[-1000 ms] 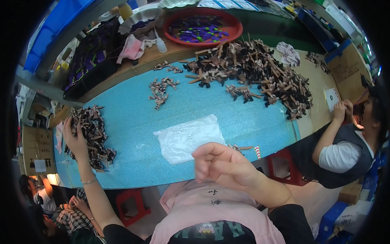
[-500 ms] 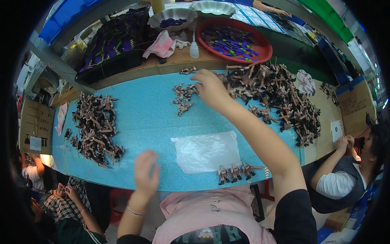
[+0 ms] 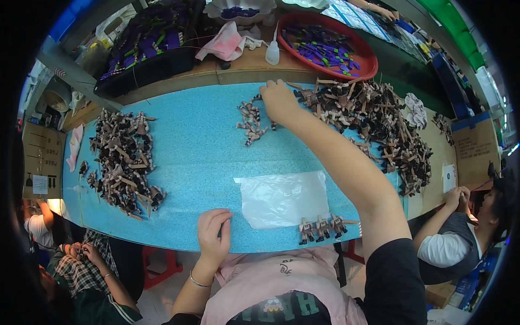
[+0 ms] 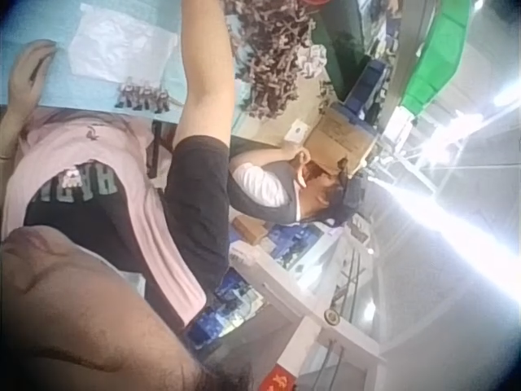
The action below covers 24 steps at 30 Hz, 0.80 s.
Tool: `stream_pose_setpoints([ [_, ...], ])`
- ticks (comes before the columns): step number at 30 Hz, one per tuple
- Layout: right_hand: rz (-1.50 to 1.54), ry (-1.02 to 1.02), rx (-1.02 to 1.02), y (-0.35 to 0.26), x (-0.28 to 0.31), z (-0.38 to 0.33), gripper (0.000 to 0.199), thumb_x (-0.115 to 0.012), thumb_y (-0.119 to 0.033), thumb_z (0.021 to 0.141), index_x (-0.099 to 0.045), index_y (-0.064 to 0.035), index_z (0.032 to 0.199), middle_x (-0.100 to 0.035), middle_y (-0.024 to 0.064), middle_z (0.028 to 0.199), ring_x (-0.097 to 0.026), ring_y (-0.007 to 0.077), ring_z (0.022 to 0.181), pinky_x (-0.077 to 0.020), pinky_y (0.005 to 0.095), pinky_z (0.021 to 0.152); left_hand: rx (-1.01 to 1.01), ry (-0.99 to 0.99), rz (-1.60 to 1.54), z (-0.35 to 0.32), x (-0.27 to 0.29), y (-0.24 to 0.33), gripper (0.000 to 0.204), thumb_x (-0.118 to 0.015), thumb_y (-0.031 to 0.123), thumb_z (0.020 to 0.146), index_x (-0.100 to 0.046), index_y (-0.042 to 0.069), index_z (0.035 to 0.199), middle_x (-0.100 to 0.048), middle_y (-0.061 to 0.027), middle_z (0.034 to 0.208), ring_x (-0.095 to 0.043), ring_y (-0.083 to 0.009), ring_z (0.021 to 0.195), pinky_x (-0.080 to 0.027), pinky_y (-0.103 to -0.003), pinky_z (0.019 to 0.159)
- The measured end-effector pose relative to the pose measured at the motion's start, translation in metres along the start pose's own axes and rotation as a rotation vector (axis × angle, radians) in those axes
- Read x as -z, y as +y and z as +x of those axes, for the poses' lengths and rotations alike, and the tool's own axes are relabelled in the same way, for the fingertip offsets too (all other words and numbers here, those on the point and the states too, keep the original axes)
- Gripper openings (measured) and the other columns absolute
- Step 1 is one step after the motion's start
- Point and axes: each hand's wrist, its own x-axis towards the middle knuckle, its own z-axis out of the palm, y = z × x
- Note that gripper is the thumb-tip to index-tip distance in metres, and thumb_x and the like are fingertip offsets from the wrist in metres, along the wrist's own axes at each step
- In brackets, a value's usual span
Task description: The person assembles miniature figurines by applying glue from a bottle onto the figure bodies and attaching small limbs and parts to them by hand.
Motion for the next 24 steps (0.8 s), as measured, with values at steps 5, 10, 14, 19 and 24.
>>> stream_pose_setpoints([
  [5,0.225,-0.072,0.047,-0.012,0.023,-0.05,0.027,-0.059,0.004,0.072,-0.06,0.002,0.099,-0.056,0.0159,0.098,-0.054,0.0322,0.095,-0.0475,0.0391,0.081,-0.001,0.007,-0.013,0.0,-0.002,-0.001,0.014,-0.06,-0.001,0.075,-0.063,0.003,0.088,-0.062,-0.0102,0.091,-0.058,-0.0273,0.082,-0.043,-0.037,0.074],
  [10,0.516,0.034,-0.082,0.021,0.049,-0.057,0.027,-0.057,0.005,0.078,-0.06,0.001,0.104,-0.058,0.0154,0.102,-0.06,0.0305,0.087,-0.0476,0.0355,0.077,0.014,0.011,-0.021,0.001,0.0,0.002,0.013,-0.06,-0.001,0.076,-0.062,0.003,0.088,-0.062,-0.0102,0.089,-0.058,-0.0273,0.082,-0.043,-0.037,0.074],
  [14,0.483,0.124,-0.223,0.043,0.05,-0.044,0.018,-0.053,0.006,0.078,-0.064,0.0016,0.093,-0.059,0.0156,0.095,-0.057,0.0335,0.091,-0.0468,0.0401,0.078,0.004,0.0,-0.024,0.002,-0.002,0.002,0.013,-0.059,-0.002,0.076,-0.062,0.003,0.087,-0.062,-0.0104,0.089,-0.058,-0.0273,0.081,-0.042,-0.037,0.074],
  [19,0.424,0.058,-0.177,0.034,0.044,-0.035,0.015,-0.057,-0.001,0.079,-0.064,0.0001,0.092,-0.059,0.0164,0.097,-0.057,0.0337,0.093,-0.047,0.0422,0.08,0.03,0.035,-0.018,-0.001,-0.002,0.003,0.013,-0.059,-0.003,0.076,-0.062,0.003,0.087,-0.062,-0.0106,0.089,-0.058,-0.0275,0.081,-0.043,-0.037,0.073],
  [24,0.227,-0.298,-0.228,0.013,0.044,-0.063,0.021,-0.064,-0.01,0.078,-0.059,0.0,0.095,-0.06,0.0177,0.097,-0.058,0.0359,0.093,-0.048,0.0447,0.077,0.06,0.023,-0.022,-0.003,-0.006,0.0,0.013,-0.059,-0.003,0.076,-0.062,0.003,0.087,-0.062,-0.0106,0.09,-0.058,-0.0279,0.082,-0.044,-0.036,0.074],
])
